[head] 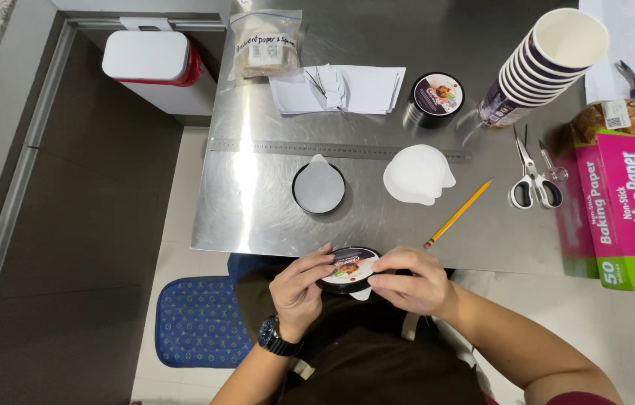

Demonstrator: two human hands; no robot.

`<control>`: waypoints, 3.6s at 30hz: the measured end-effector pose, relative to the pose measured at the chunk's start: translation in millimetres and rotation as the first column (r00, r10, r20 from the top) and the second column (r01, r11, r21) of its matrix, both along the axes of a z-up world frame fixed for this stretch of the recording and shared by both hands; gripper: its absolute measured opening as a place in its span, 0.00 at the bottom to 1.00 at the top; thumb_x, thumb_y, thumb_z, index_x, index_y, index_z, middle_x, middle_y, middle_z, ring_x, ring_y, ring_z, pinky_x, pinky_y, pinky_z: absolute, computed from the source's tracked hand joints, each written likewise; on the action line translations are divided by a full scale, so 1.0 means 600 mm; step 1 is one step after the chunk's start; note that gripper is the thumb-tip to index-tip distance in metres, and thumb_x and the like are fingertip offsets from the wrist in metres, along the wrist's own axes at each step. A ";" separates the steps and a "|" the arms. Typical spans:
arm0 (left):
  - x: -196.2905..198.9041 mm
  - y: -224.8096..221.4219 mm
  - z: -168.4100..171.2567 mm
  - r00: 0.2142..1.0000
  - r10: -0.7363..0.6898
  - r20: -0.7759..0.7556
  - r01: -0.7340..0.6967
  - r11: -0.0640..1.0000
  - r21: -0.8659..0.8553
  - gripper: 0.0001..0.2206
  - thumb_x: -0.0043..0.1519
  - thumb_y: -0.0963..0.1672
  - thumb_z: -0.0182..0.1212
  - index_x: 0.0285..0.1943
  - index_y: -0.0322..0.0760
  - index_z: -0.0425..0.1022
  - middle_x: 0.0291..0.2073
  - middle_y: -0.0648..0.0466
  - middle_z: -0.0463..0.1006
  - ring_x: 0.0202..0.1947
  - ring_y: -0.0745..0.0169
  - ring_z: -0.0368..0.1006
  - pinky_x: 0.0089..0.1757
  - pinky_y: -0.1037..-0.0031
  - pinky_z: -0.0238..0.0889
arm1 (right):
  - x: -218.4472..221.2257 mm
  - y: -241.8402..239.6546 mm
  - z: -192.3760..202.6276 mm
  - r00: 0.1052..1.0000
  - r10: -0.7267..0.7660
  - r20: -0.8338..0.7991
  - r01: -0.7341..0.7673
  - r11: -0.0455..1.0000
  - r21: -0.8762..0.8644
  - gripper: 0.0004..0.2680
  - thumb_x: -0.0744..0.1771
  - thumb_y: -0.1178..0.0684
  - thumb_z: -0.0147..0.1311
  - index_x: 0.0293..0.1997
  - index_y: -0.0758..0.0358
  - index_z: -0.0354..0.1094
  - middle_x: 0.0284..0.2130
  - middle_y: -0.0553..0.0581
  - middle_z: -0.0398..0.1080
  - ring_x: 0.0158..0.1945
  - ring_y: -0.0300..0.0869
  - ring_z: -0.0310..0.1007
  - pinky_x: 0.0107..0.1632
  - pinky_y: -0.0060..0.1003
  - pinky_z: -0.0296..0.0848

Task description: Applying paper liners to container lids at a prep station

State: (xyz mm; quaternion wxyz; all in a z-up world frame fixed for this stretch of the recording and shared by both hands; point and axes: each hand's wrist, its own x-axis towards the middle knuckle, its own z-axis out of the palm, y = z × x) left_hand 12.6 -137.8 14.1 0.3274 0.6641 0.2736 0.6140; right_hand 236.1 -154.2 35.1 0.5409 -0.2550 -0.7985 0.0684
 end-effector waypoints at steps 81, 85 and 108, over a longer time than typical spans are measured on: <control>-0.014 0.001 0.019 0.925 -0.032 -0.378 -0.115 0.926 -0.360 0.15 0.69 0.48 0.47 0.49 0.37 0.80 0.42 0.51 0.78 0.45 0.56 0.74 0.48 0.68 0.65 | 0.218 0.399 0.012 0.504 -0.477 0.720 0.863 0.318 -0.393 0.22 0.63 0.37 0.66 0.48 0.64 0.63 0.53 0.68 0.62 0.57 0.60 0.61 0.58 0.52 0.63; 0.002 0.002 0.034 0.957 -0.140 -0.255 0.001 0.879 -0.477 0.17 0.69 0.49 0.47 0.46 0.38 0.81 0.38 0.54 0.80 0.39 0.61 0.76 0.45 0.71 0.67 | 0.193 0.361 0.049 0.620 -0.587 0.520 0.771 0.579 -0.266 0.19 0.61 0.46 0.70 0.41 0.65 0.58 0.59 0.71 0.59 0.62 0.63 0.59 0.62 0.54 0.58; 0.007 0.008 -0.013 0.971 0.153 0.183 0.118 0.356 -0.927 0.20 0.59 0.47 0.64 0.60 0.37 0.73 0.41 0.47 0.80 0.31 0.57 0.78 0.21 0.73 0.71 | 0.123 0.138 -0.152 0.471 -0.387 0.793 0.784 0.595 -0.175 0.22 0.67 0.49 0.50 0.70 0.62 0.57 0.67 0.67 0.62 0.67 0.58 0.63 0.69 0.57 0.58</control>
